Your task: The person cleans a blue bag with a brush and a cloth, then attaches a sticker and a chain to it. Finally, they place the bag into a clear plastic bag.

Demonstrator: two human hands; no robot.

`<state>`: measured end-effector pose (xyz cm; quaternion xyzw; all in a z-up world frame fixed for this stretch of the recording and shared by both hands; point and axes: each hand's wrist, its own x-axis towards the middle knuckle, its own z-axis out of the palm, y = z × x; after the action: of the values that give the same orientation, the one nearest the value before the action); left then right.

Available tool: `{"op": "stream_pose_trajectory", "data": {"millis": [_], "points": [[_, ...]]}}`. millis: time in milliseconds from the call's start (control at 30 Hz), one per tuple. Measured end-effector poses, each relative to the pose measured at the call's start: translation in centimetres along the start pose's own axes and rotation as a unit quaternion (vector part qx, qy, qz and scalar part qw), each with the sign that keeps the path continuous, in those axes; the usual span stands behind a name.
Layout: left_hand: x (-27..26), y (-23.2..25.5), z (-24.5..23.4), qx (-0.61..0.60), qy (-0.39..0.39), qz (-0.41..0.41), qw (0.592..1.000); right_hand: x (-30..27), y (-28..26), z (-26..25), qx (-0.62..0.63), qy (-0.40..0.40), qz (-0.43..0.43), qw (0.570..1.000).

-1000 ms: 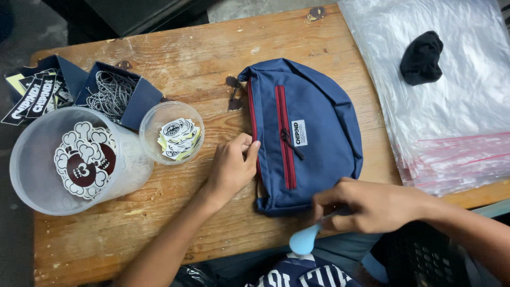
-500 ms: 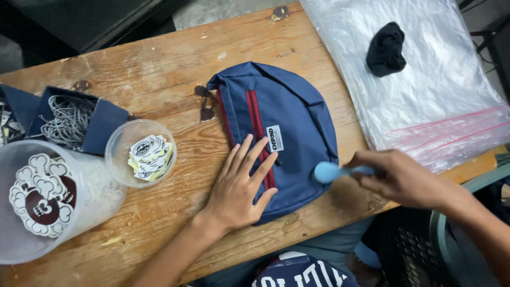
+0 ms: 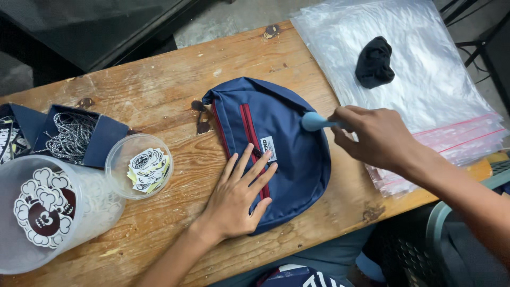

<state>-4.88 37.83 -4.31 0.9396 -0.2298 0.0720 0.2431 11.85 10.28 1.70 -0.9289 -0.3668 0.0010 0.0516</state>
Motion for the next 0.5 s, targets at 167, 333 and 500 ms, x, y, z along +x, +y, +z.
{"op": "stream_pose_trajectory", "data": {"millis": [167, 333, 500], "points": [[0.1, 0.1, -0.2, -0.003, -0.002, -0.001, 1.000, 3.3, -2.6, 1.0, 0.197, -0.028, -0.039, 0.979], [-0.1, 0.1, -0.2, -0.007, 0.000, -0.006, 1.000, 6.9, -0.5, 2.1, 0.105, -0.034, -0.069, 0.992], [0.0, 0.1, -0.2, -0.010, -0.007, -0.006, 1.000, 9.3, -2.7, 2.0, 0.019, 0.029, -0.075, 0.997]]}}
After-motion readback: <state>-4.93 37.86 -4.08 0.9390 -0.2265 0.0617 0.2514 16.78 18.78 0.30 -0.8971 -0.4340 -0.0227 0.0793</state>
